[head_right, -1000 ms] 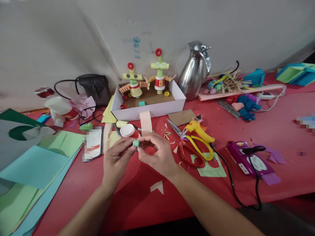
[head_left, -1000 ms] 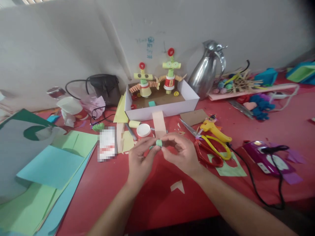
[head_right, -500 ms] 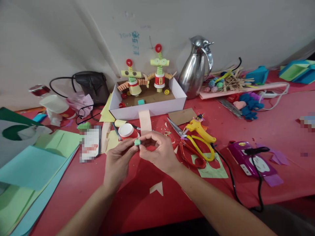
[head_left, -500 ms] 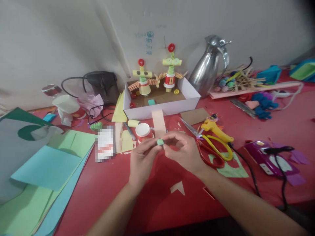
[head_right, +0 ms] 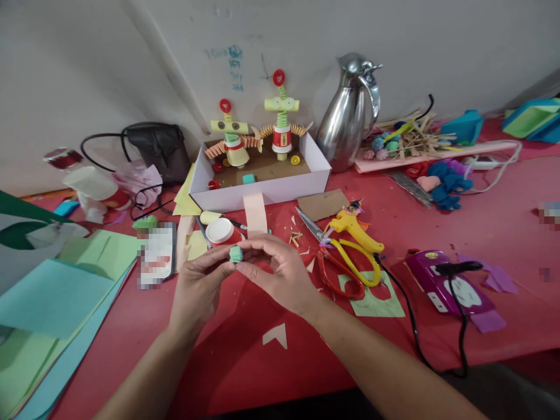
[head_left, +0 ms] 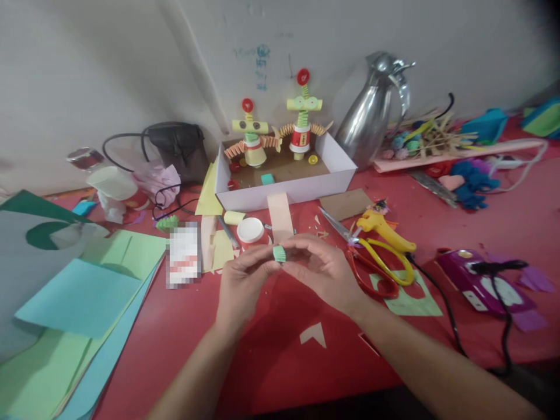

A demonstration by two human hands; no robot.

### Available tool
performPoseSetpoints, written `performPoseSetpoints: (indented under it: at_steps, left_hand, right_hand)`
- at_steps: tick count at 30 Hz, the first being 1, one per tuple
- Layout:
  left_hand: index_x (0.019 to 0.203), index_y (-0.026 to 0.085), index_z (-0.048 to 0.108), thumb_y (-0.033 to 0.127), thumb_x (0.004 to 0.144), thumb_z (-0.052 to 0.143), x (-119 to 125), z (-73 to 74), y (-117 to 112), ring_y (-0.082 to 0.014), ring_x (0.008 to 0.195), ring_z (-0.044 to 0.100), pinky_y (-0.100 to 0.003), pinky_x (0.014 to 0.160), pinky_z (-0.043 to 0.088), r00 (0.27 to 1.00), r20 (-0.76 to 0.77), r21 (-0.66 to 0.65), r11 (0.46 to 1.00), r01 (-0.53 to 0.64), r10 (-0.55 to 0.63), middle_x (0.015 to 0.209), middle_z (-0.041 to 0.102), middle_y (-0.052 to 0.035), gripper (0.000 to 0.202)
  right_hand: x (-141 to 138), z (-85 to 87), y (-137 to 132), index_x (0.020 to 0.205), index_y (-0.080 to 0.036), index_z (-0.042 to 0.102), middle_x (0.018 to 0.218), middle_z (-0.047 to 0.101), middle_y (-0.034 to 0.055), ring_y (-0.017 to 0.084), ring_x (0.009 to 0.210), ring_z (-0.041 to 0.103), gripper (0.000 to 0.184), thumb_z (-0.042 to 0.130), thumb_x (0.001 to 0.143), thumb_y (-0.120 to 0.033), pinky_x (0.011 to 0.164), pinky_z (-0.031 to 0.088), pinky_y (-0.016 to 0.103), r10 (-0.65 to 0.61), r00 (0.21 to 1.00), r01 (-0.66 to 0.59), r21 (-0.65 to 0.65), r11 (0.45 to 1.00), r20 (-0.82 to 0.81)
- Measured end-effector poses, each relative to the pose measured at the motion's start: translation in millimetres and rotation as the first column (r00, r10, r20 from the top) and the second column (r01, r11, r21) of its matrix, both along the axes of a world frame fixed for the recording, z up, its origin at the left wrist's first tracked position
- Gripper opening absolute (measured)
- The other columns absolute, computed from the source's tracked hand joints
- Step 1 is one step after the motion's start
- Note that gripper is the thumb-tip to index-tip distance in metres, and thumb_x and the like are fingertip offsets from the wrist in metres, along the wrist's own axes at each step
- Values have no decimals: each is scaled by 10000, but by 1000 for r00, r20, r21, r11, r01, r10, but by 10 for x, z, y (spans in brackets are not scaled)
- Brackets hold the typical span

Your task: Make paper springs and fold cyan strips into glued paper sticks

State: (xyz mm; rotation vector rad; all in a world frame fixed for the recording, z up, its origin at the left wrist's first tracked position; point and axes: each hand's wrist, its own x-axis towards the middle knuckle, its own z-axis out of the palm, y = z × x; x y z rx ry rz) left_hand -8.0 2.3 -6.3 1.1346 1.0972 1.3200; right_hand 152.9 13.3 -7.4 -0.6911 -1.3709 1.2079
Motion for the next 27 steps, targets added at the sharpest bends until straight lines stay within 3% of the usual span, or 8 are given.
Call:
performPoseSetpoints:
  at_steps: [6,11,20,23,27]
  left_hand:
    - [916,312,797,208,704,811,-37,14,-7,-177,931,674,-295,846,558,1000,-9,19,1000,3,-3,986,756,-15,236]
    - [857,317,802,218,710,807,-5,-10,-56,-182,858,684,-305,775,575,989,-117,115,991,-72,86,923,762,-17,178]
    - [840,324,801,225,752,769,93,-60,-84,-193,847,691,-330,789,572,963,-202,202,970,-137,178,896,766,-5,136]
    - [901,309,797,236,782,744,103,-48,-61,-178,864,674,-310,801,557,973,-199,129,987,-95,120,922,754,-8,149]
    - [985,295,783,241,745,784,72,12,-41,-179,966,650,-295,873,529,985,-173,28,1000,11,-6,1020,735,-15,247]
  right_hand:
    - [22,37,-5,1038,-297,716,1026,688,26,175,937,672,187,692,863,-236,795,599,329,-32,998,30,32,999,62]
    - [9,1,-41,991,-269,707,989,705,33,178,887,678,127,677,873,-234,777,594,334,-88,990,78,97,992,112]
    - [-34,-76,-75,972,-242,669,961,700,42,180,852,668,102,622,891,-205,767,572,330,-223,956,188,187,964,191]
    - [-13,-75,-28,956,-239,659,937,693,31,172,838,663,83,618,892,-205,762,564,317,-227,954,198,159,967,197]
    - [63,-38,55,961,-243,652,943,692,27,172,844,662,89,609,898,-198,760,555,315,-159,955,121,163,979,250]
